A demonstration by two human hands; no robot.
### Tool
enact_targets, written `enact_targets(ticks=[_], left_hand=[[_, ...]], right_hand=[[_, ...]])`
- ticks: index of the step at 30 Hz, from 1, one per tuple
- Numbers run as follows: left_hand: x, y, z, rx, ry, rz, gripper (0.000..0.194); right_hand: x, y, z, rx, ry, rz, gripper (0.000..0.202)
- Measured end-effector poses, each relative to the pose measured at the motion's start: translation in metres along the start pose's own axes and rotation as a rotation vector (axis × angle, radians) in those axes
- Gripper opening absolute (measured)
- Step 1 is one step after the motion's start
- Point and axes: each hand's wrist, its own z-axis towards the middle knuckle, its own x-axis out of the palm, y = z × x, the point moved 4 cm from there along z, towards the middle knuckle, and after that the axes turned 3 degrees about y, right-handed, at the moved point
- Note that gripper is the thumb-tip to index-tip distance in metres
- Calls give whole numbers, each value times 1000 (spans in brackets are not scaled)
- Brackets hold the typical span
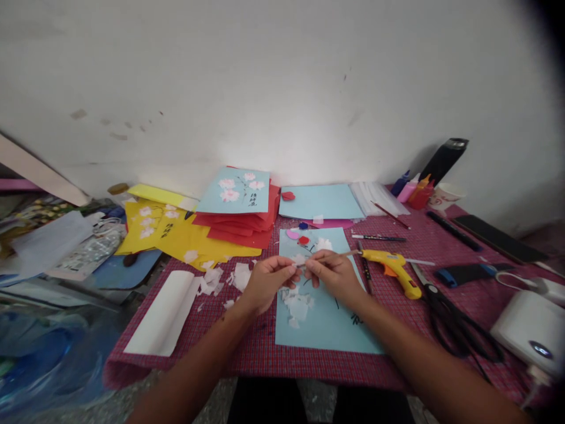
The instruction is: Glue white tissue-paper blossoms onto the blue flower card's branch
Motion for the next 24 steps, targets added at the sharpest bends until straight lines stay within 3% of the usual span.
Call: enact_targets(ticks=[2,5,11,15,19,24], left_hand=[[3,-1,-3,3,7,41,31],[10,-3,-9,-27,47,89,27],[13,3,-21,-220,80,-69,36],[5,9,-22,-304,38,-65,39],[6,10,-18,-265,45,24,35],[16,-6,-23,-153,31,97,34]], right_hand=[[1,5,-3,-25,6,-61,38],[1,13,-9,-40,14,14,30],[2,28,-16,-76,271,21,14],[2,19,-15,-137,166,-79,6],[7,11,-13,-131,62,-28,16],[8,20,-14,-97,138,219,13]])
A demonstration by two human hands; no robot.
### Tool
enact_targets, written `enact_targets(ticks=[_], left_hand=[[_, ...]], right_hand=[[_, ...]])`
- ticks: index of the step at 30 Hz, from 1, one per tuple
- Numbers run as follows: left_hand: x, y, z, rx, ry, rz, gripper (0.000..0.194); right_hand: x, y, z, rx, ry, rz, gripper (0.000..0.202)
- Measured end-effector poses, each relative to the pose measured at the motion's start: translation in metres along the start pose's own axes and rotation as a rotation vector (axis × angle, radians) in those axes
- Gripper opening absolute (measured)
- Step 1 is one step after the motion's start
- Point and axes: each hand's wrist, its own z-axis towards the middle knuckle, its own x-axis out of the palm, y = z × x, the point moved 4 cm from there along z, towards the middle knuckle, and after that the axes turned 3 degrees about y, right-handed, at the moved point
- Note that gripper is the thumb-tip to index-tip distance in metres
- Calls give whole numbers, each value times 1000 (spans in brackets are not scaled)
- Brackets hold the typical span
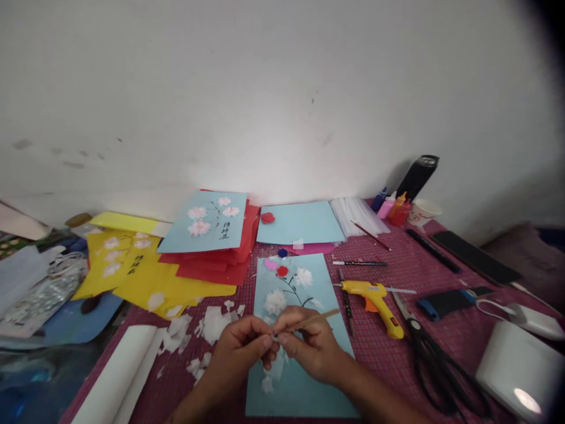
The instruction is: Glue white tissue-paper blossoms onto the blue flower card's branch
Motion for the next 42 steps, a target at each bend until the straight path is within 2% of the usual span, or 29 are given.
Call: enact_targets(ticks=[3,9,13,15,18,21,26,30,37,42], left_hand=[[3,-6,-8,-10,-27,-17,33],[4,-11,-6,66,-36,-29,29],[5,-21,-6,126,3,57,29],[5,-30,-7,166,26,111,28],[0,-43,-2,194,26,139,28],[-6,-50,11,193,52,106,29],[-7,-45,29,175,109,101,33],[-9,-41,30,140,125,145,31],[-21,-37,18,172,38,183,27],[-27,-28,5,197,-53,245,21]], right_hand=[[-2,1,-4,0,9,-14,14],[-7,-17,-3,155,-100,36,24],[-5,-14,2,104,-48,-60,35],[-5,-9,5,94,-29,-32,30],[-8,-2,14,89,-41,69,29],[-12,1,22,80,-87,67,30],[-18,-16,19,118,-238,-3,29],[-17,-29,13,138,-229,34,26],[-10,-32,13,128,-167,117,20],[-18,-25,11,100,-229,185,14]])
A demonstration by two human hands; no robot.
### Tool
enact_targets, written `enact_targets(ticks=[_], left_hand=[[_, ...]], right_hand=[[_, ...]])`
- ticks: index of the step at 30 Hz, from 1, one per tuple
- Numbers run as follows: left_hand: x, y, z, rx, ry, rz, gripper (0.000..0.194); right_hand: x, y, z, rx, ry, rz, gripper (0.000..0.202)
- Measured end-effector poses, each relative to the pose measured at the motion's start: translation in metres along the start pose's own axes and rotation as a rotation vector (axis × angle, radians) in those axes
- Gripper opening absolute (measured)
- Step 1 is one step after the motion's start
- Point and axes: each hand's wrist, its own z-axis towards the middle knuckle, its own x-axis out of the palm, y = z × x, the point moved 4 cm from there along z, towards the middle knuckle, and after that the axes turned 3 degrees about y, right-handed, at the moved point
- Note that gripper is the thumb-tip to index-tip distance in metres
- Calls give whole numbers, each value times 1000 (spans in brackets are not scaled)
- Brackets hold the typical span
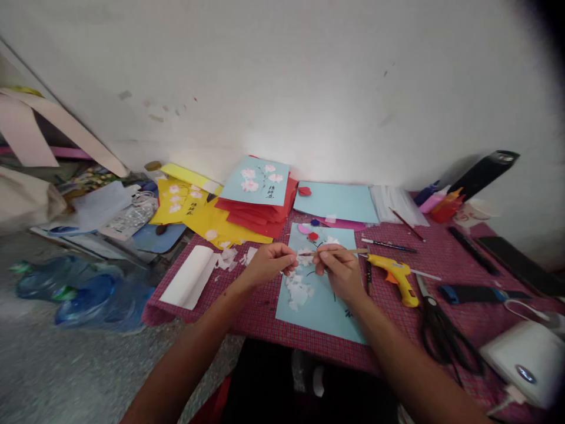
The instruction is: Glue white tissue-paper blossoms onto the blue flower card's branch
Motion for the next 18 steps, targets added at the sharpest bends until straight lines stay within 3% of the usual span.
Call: enact_targets(ticks=[5,8,10,13,18], left_hand=[[-4,7,-32,177,-130,535,11],[5,18,-51,308,-43,811,17],[10,27,-60,394,-3,864,19],[13,35,-69,472,-43,882,21],[19,26,-67,434,-135,959,25]], right_hand=[[-17,16,5,-45,-97,74,11],[-23,17,7,-50,-128,83,11],[-24,15,8,-51,-130,59,10],[-24,10,8,-61,-115,14,10],[-25,7,8,-68,-105,-22,12]])
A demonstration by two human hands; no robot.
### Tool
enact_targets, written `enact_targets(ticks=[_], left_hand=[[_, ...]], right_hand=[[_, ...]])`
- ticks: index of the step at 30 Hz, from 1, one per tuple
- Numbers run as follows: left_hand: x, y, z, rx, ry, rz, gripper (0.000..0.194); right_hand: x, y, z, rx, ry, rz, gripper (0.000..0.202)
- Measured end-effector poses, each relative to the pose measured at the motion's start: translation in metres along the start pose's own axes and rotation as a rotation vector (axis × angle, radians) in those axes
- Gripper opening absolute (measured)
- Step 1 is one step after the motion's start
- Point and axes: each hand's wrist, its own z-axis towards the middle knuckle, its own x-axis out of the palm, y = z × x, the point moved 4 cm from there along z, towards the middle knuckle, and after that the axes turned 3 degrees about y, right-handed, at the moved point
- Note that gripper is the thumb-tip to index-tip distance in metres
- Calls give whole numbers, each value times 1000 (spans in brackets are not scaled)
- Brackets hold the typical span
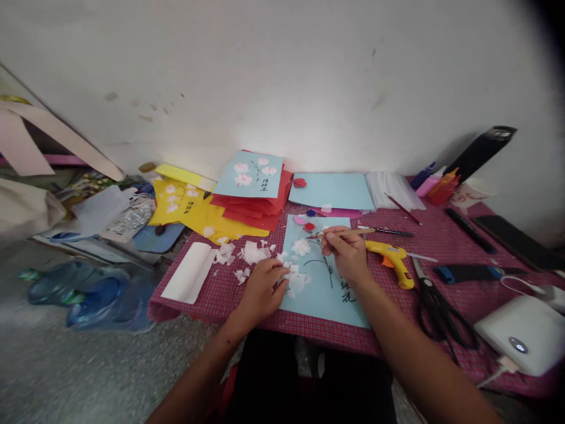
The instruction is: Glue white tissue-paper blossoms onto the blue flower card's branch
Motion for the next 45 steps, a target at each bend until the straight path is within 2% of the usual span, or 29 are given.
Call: enact_targets(ticks=[3,6,12,17,21,25,28,31,34,37,41,45], left_hand=[[1,-11,11,8,109,64,36],[5,-18,16,25,191,90,31],[6,-15,14,13,155,-7,8],[3,-10,15,-10,125,-161,6],[-6,-2,17,-130,67,-391,4],[-16,15,27,-389,-49,-849,13],[-23,24,44,-535,-151,-1175,26],[-25,28,67,-576,-175,-1276,35],[-16,30,87,-573,-188,-1275,38],[5,36,97,-599,-192,-1270,40],[32,44,97,-658,-206,-1278,41],[42,42,94,-622,-134,-1268,38]], right_hand=[[-1,0,1,9,-5,-16,14],[-1,-1,2,19,-6,-20,16],[-2,-1,3,10,-5,-20,14],[-3,-3,3,8,-3,-40,14],[-3,-5,3,12,-2,-43,14],[0,-4,2,27,2,-48,15],[2,-3,1,42,9,-36,16],[1,-4,2,52,11,-29,17],[-2,-5,3,46,-2,-52,18],[-4,-5,2,29,-31,-88,18],[-2,-4,-2,5,1,-97,14],[7,-2,-6,6,58,-134,14]])
